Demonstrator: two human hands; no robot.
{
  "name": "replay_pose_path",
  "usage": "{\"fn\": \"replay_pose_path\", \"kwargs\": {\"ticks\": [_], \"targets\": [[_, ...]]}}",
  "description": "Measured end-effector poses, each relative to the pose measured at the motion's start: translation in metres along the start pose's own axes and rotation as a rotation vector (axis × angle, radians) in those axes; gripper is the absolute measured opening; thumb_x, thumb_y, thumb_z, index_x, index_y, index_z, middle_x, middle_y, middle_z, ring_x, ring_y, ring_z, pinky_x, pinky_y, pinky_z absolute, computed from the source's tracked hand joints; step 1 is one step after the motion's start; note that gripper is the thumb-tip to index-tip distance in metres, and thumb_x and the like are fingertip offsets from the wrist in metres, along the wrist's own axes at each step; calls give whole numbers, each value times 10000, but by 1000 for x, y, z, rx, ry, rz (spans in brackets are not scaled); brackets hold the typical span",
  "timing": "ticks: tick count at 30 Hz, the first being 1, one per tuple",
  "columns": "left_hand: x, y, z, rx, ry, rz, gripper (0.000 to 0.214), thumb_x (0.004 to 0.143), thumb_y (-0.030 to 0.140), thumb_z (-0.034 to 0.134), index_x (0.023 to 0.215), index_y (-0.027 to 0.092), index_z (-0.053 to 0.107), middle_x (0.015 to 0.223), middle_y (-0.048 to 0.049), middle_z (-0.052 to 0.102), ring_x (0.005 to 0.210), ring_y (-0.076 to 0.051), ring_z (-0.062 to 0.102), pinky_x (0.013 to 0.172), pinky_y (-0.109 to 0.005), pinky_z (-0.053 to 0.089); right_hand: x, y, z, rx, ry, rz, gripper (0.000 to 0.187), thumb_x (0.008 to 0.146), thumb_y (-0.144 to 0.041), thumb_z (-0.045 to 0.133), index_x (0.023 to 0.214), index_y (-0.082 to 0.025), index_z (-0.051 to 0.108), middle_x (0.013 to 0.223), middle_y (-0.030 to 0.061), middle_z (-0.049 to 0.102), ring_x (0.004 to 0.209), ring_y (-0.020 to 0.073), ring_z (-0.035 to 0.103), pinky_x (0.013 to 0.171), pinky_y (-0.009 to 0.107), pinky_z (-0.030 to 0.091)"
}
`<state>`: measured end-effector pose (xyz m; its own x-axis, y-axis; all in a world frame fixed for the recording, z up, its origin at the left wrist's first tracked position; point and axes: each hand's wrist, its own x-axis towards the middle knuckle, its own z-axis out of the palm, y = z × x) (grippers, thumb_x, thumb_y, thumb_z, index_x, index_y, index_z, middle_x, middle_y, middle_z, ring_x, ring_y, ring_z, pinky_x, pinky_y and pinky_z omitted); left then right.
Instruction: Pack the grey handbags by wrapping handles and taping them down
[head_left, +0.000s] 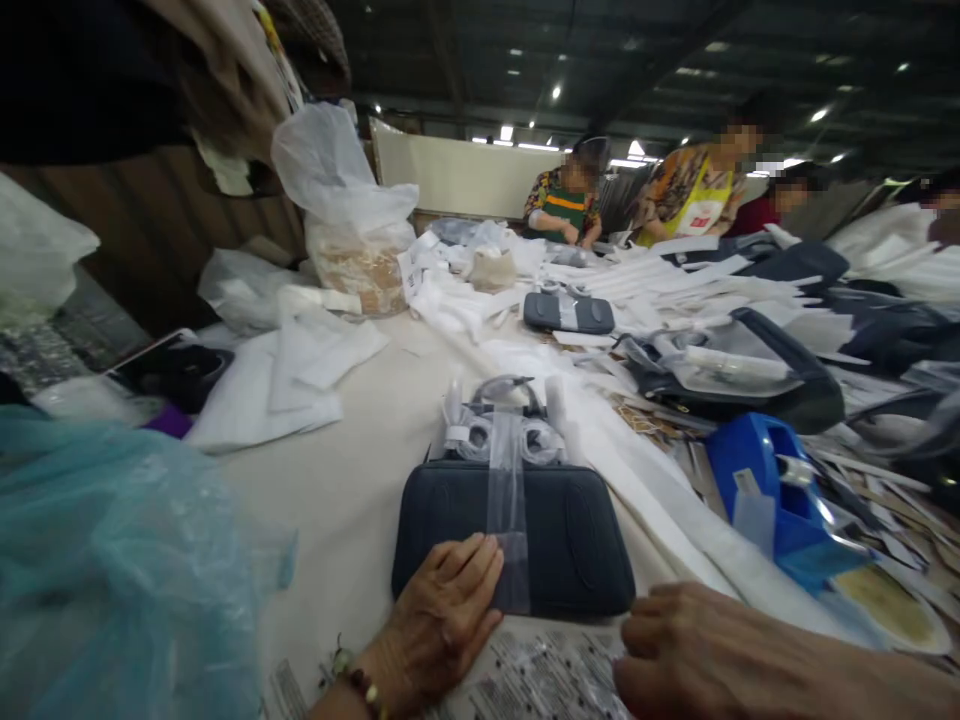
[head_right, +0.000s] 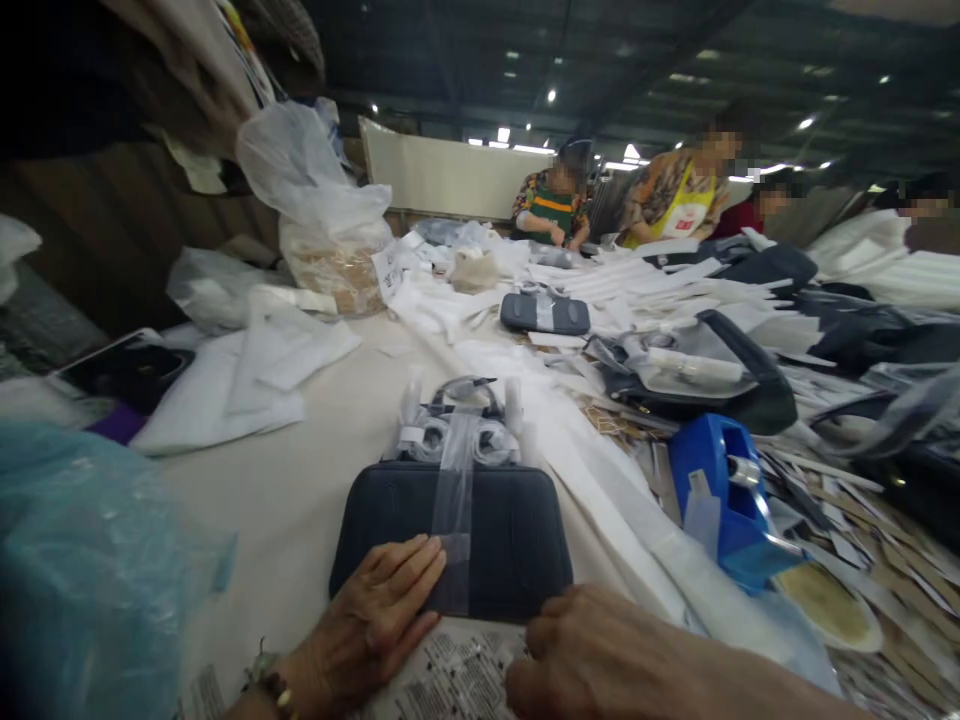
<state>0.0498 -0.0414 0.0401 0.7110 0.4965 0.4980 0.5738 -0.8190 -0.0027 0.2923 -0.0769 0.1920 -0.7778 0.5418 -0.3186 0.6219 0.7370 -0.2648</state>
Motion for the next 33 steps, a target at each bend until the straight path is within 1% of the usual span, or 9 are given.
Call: {"fn": "replay_pose_path", "kwargs": {"ticks": [3, 6, 11, 19, 24, 28, 31, 32, 33], "targets": [[-5, 0, 5, -30, -41, -23, 367, 902, 312, 477, 1208, 114, 522, 1205, -77, 618, 1157, -192, 512, 956, -312, 389, 55, 17, -6, -79, -147, -47, 69, 770, -123, 567, 773, -185, 598, 722, 36, 662, 636, 168, 617, 521, 279, 334], [-7, 1, 7, -54, -55, -31, 362, 912, 317, 460, 1203, 109, 516, 1181, -88, 622, 1157, -197, 508, 954, -325, 381, 98, 38, -6, -181, -166, -59, 81, 789, -141, 545, 809, -156, 622, 709, 61, 673, 622, 174, 626, 476, 279, 274], [-6, 3, 11, -56, 59, -62, 339, 903, 325, 483, 1160, 114, 551, 1146, -54, 642, 1155, -177, 497, 973, -302, 349, 133, 59, -2, -283, -151, -88, 101, 818, -149, 531, 832, -154, 630, 735, 69, 683, 649, 186, 642, 483, 274, 272], [-5, 2, 12, -61, 87, -49, 261, 893, 275, 492, 1069, 130, 619, 1147, -35, 645, 1123, -194, 515, 965, -313, 355, 146, 62, 2, -263, -147, -89, 108, 838, -122, 528, 840, -143, 634, 745, 69, 686, 688, 198, 662, 528, 266, 341], [-2, 1, 12, -83, 97, -55, 256, 889, 261, 487, 1038, 113, 633, 1110, -48, 660, 1102, -212, 534, 953, -322, 370, 155, 71, -1, -209, -116, 80, 160, 795, -282, 682, 826, -132, 634, 707, 72, 691, 685, 200, 668, 507, 243, 330], [-3, 3, 12, -101, 97, -61, 240, 893, 230, 464, 1006, 112, 639, 1107, -66, 661, 1110, -219, 538, 941, -329, 388, 152, 80, -8, -223, 29, 220, 512, 681, -375, 783, 1031, -73, 563, 687, 76, 678, 658, 241, 651, 494, 260, 352], [-4, 4, 11, -95, 125, -61, 249, 897, 238, 452, 1013, 109, 630, 1101, -70, 664, 1102, -223, 548, 919, -333, 417, 133, 72, 8, -244, 153, 239, 154, 852, -260, 607, 926, -126, 592, 802, 91, 680, 754, 230, 636, 604, 297, 420], [-4, 4, 11, -94, 137, -54, 250, 896, 238, 449, 1011, 109, 628, 1093, -72, 668, 1092, -224, 555, 906, -335, 430, 124, 65, 20, -247, 221, 215, 108, 899, -198, 509, 890, -143, 601, 851, 92, 678, 793, 218, 627, 662, 314, 438], [-4, 4, 11, -94, 148, -49, 243, 892, 233, 448, 1002, 111, 628, 1082, -75, 671, 1083, -227, 562, 896, -337, 443, 114, 58, 34, -246, 322, 154, 190, 916, -146, 424, 885, -150, 611, 877, 89, 677, 801, 208, 618, 696, 329, 450]]}}
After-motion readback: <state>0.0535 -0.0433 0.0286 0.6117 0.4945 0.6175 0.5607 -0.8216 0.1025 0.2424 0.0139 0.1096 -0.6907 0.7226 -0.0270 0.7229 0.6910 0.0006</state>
